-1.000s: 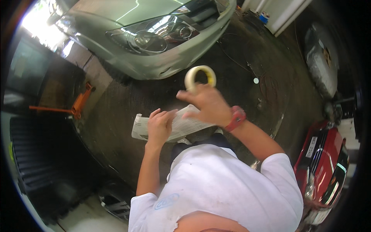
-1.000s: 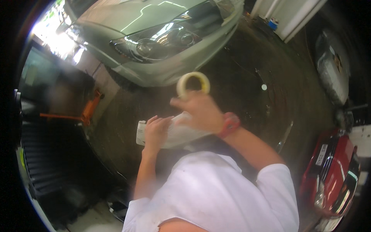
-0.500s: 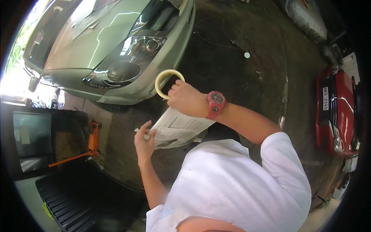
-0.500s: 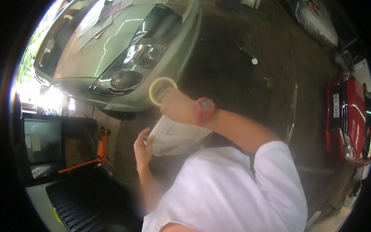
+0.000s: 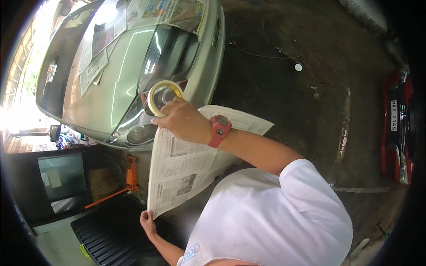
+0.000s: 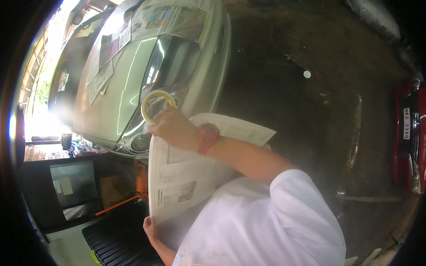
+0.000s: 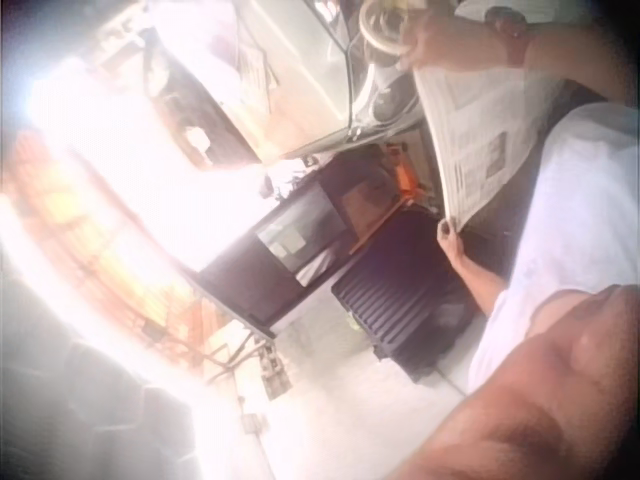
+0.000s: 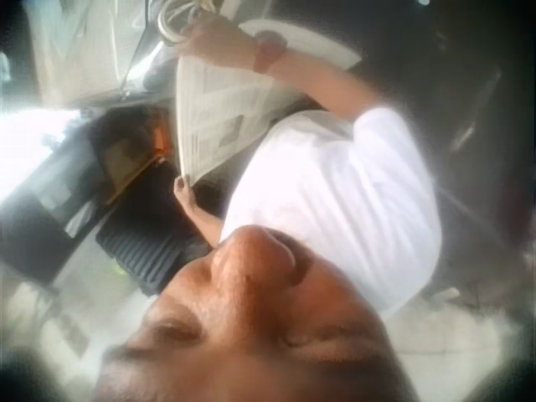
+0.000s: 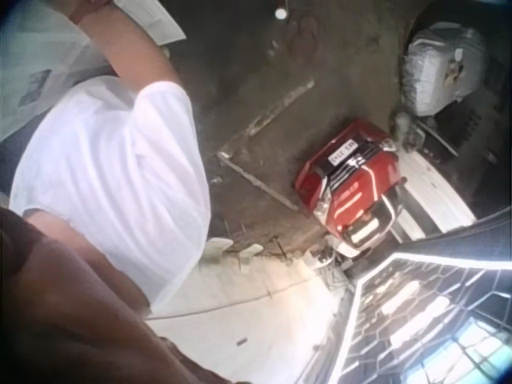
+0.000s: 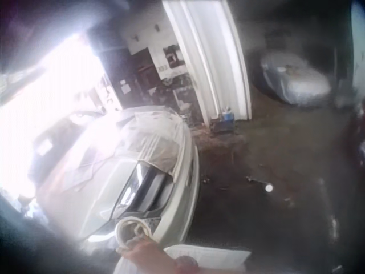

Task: The person tapes newspaper sheets onto the hood of a silver car in a garage. They unfold newspaper pages, position them over the hood surface, and secure them with masking tape, progressively covering the hood area.

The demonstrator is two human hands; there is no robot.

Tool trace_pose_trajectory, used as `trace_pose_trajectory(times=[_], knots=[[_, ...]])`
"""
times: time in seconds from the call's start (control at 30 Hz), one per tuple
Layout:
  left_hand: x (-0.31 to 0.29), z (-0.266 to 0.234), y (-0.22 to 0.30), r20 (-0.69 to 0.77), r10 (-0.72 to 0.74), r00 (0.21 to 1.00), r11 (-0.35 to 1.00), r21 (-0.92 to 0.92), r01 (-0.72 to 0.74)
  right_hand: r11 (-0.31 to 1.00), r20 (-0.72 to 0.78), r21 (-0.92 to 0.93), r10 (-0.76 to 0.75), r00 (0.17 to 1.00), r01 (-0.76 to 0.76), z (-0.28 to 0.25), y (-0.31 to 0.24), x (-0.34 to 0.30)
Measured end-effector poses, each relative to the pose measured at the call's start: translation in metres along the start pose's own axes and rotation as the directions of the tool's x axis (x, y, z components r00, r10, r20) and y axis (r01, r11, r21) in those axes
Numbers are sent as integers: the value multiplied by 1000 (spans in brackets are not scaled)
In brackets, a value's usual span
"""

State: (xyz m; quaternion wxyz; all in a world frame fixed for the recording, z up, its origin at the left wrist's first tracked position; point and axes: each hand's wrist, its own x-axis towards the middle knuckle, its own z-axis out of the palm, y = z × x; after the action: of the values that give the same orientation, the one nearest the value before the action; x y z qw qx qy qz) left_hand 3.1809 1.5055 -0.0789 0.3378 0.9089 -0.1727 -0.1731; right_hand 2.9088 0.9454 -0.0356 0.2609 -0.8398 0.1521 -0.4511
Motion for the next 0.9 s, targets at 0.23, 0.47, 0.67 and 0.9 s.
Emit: trace_pose_trajectory(times=[0.23, 0.47, 0.67, 0.9], knots=[[61, -91, 136, -343, 277, 897, 950, -38, -309, 938, -210, 310, 228, 951, -157, -18, 46, 16], [238, -155, 456, -455, 773, 441, 627, 442, -642, 674, 140, 561, 494, 858, -480, 15, 79, -6], [397, 52, 771, -22, 969, 247, 222, 517, -826, 250, 404, 673, 665, 629, -696, 72, 94, -44], [432, 495, 880, 601, 779, 182, -139, 448, -883, 125, 344, 766, 749, 567, -630, 146, 116, -64]])
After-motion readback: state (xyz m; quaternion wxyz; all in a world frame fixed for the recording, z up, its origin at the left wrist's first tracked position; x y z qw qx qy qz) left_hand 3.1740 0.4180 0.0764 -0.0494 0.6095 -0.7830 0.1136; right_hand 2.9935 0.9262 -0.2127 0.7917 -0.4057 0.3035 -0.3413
